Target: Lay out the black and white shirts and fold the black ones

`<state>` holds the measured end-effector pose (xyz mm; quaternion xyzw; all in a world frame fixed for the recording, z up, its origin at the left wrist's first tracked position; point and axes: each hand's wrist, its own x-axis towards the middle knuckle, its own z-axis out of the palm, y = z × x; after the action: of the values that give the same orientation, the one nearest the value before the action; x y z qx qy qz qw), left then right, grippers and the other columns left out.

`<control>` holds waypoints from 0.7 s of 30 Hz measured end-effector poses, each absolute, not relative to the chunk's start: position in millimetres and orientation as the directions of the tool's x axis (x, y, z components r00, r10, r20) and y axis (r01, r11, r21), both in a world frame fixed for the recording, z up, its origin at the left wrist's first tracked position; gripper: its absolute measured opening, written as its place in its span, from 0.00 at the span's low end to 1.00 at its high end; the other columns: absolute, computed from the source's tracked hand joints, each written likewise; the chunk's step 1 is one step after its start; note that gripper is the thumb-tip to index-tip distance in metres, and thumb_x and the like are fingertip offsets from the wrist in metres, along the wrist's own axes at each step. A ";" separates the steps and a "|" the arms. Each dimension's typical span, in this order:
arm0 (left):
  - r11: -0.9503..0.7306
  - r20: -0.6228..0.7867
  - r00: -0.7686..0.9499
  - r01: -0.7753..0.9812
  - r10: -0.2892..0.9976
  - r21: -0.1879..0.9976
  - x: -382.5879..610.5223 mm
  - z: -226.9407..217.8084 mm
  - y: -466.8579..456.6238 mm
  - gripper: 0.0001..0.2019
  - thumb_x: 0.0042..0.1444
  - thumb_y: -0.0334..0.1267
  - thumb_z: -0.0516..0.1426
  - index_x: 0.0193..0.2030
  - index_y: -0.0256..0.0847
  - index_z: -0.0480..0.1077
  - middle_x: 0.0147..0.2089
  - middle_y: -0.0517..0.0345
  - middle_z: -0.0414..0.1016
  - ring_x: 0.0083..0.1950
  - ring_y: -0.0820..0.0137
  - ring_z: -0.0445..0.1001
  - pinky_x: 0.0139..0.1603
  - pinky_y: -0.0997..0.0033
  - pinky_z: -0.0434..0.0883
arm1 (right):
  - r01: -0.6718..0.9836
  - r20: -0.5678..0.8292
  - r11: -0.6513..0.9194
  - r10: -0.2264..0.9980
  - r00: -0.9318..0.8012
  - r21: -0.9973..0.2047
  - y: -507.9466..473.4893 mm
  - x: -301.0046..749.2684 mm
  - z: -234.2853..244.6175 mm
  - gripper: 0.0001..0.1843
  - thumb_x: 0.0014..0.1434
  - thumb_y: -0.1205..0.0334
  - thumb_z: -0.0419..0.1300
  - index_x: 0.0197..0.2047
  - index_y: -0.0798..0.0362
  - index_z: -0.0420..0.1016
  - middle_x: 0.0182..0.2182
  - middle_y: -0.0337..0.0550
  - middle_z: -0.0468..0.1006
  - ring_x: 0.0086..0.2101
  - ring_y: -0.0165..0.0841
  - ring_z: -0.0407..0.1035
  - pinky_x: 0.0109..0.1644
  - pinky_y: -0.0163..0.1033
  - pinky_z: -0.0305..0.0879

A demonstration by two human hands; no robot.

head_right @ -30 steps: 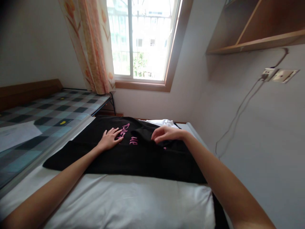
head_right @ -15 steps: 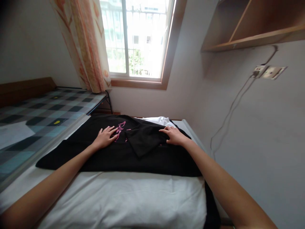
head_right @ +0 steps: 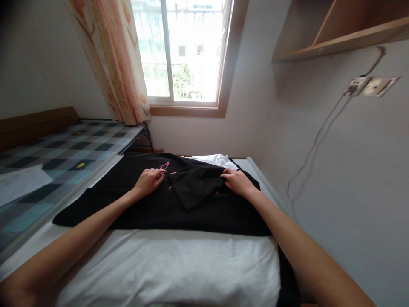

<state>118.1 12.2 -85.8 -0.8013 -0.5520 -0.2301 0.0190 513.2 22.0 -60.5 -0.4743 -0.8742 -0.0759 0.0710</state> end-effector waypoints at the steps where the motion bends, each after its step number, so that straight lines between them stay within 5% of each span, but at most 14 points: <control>1: -0.369 0.359 0.256 0.882 0.898 0.292 126.9 -83.7 19.9 0.15 0.62 0.40 0.52 0.54 0.44 0.72 0.42 0.53 0.79 0.45 0.62 0.75 0.52 0.62 0.66 | 0.852 0.240 0.518 0.820 -0.519 0.074 20.5 513.4 -60.8 0.17 0.59 0.66 0.55 0.49 0.52 0.80 0.47 0.51 0.74 0.44 0.41 0.71 0.51 0.44 0.65; 4: -0.266 0.201 0.182 0.783 0.962 0.563 156.0 -79.1 49.4 0.21 0.58 0.37 0.57 0.59 0.45 0.68 0.38 0.57 0.79 0.39 0.66 0.76 0.43 0.70 0.69 | 0.913 0.311 0.409 0.867 -0.390 0.005 16.1 510.8 -61.8 0.17 0.60 0.63 0.55 0.49 0.50 0.80 0.42 0.50 0.77 0.42 0.41 0.71 0.48 0.44 0.66; 7: -0.166 0.091 0.148 0.644 0.985 0.747 183.1 -77.6 78.7 0.27 0.54 0.33 0.59 0.62 0.40 0.66 0.36 0.56 0.79 0.34 0.69 0.76 0.38 0.73 0.70 | 0.949 0.276 0.231 0.946 -0.168 -0.214 13.3 506.9 -65.1 0.20 0.59 0.63 0.54 0.52 0.47 0.78 0.36 0.46 0.80 0.37 0.39 0.73 0.43 0.42 0.68; 11: -0.159 0.075 0.171 0.555 0.982 0.817 207.2 -79.1 105.0 0.23 0.48 0.29 0.61 0.54 0.37 0.74 0.37 0.55 0.80 0.34 0.69 0.76 0.37 0.74 0.71 | 0.835 0.243 0.176 0.969 -0.053 -0.521 17.7 505.8 -71.4 0.22 0.56 0.65 0.53 0.51 0.50 0.79 0.31 0.43 0.81 0.32 0.37 0.74 0.41 0.41 0.69; 14: -0.143 0.070 0.166 0.486 0.984 0.862 217.5 -80.4 118.2 0.17 0.44 0.26 0.62 0.44 0.36 0.78 0.37 0.55 0.80 0.37 0.67 0.77 0.40 0.72 0.73 | 0.692 0.296 0.236 0.955 -0.034 -0.682 31.9 507.2 -73.1 0.21 0.54 0.63 0.52 0.47 0.54 0.81 0.36 0.45 0.82 0.36 0.38 0.75 0.45 0.42 0.70; 18: -0.105 0.087 0.063 0.389 0.994 0.915 229.3 -80.0 136.1 0.20 0.48 0.28 0.60 0.50 0.33 0.76 0.44 0.48 0.80 0.42 0.68 0.78 0.45 0.71 0.73 | 0.572 0.361 0.237 0.926 0.111 -0.785 64.3 512.6 -69.6 0.22 0.54 0.55 0.56 0.47 0.56 0.80 0.45 0.51 0.80 0.42 0.41 0.74 0.49 0.46 0.71; 21: -0.076 0.085 -0.013 0.337 0.996 0.938 240.0 -79.7 150.2 0.22 0.51 0.29 0.59 0.56 0.33 0.72 0.48 0.44 0.78 0.44 0.67 0.78 0.46 0.68 0.74 | 0.566 0.376 0.222 0.911 0.169 -0.794 90.8 522.3 -67.8 0.26 0.51 0.58 0.59 0.53 0.57 0.75 0.49 0.52 0.78 0.42 0.40 0.75 0.48 0.46 0.72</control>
<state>240.0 150.2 -79.7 -0.5913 -0.5637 -0.4341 -0.3796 522.3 90.8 -67.8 -0.5968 -0.6186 0.1807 0.4781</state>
